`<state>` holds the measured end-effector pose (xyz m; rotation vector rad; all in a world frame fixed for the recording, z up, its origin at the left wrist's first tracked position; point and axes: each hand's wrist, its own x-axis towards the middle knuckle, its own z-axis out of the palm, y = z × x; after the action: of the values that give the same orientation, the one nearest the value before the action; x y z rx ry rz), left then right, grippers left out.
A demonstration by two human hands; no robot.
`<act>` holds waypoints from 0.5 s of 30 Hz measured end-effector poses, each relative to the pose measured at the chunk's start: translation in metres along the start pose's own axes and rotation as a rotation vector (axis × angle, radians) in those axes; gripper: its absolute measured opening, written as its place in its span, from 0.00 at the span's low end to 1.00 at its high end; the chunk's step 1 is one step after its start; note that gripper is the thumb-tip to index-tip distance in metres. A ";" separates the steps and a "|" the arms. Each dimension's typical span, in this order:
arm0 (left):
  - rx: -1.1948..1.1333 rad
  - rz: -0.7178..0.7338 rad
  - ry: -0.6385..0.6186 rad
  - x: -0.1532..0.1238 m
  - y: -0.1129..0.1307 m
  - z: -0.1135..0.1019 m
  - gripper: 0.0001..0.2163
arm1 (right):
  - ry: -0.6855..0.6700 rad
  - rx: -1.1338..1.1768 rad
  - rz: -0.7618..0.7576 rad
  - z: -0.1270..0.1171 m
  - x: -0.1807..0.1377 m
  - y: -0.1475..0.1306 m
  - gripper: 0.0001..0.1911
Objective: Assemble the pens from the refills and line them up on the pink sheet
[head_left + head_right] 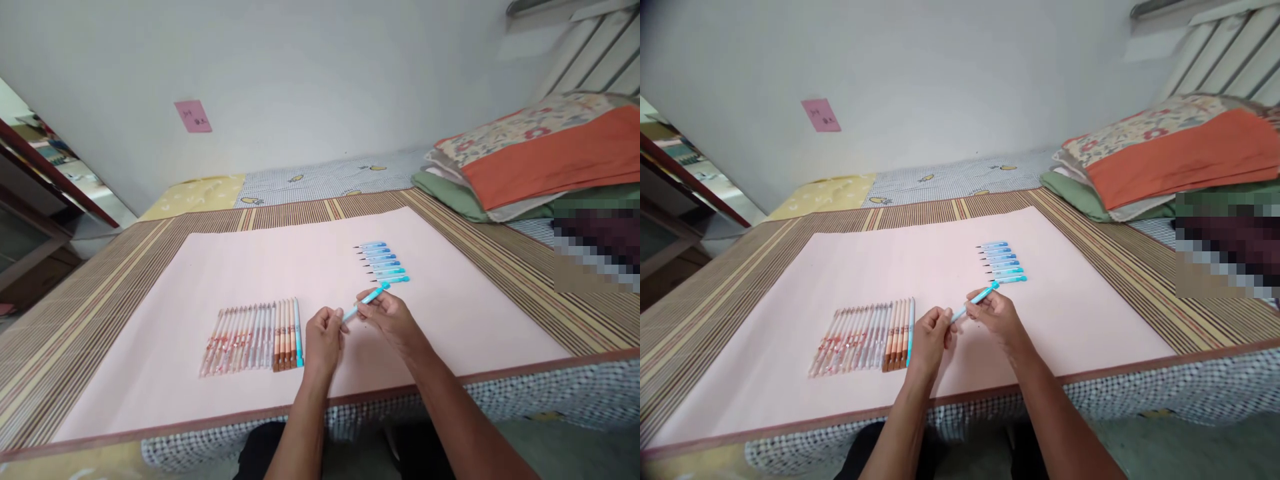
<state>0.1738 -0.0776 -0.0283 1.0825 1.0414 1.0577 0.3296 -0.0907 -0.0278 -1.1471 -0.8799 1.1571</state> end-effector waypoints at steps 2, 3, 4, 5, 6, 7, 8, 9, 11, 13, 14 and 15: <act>-0.003 -0.071 -0.033 0.000 -0.003 0.000 0.24 | -0.027 0.023 -0.003 -0.001 0.000 -0.002 0.20; -0.011 -0.091 -0.055 0.000 -0.004 0.001 0.25 | -0.037 0.027 -0.007 -0.002 0.000 -0.002 0.19; -0.016 -0.094 -0.075 0.001 -0.004 0.001 0.25 | -0.041 0.028 -0.008 -0.002 0.000 -0.002 0.19; -0.015 -0.077 -0.088 0.001 -0.003 0.001 0.22 | -0.038 0.026 -0.008 -0.003 0.000 -0.002 0.19; -0.005 -0.044 -0.091 0.001 -0.003 0.002 0.19 | -0.029 0.026 -0.005 -0.004 0.001 -0.002 0.19; 0.011 -0.005 -0.084 0.000 -0.002 0.002 0.16 | -0.020 0.026 0.001 -0.005 0.001 -0.001 0.19; 0.033 0.029 -0.075 0.000 -0.001 0.002 0.14 | -0.011 0.028 0.008 -0.006 0.001 -0.001 0.19; 0.054 0.047 -0.070 0.000 -0.001 0.002 0.13 | -0.005 0.033 0.014 -0.007 0.002 0.000 0.19; 0.088 0.036 -0.090 0.000 -0.002 0.003 0.12 | 0.007 0.046 0.017 -0.008 0.003 0.001 0.19; 0.116 0.011 -0.132 -0.001 -0.004 0.003 0.15 | 0.024 0.068 0.015 -0.008 0.004 0.002 0.19; 0.132 0.008 -0.147 0.000 -0.005 0.003 0.16 | 0.037 0.091 0.013 -0.008 0.005 0.002 0.19; 0.148 0.009 -0.154 0.000 -0.007 0.003 0.17 | 0.050 0.124 0.013 -0.008 0.006 0.002 0.19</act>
<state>0.1776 -0.0791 -0.0344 1.2682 1.0031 0.8996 0.3383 -0.0862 -0.0318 -1.0772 -0.7526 1.1719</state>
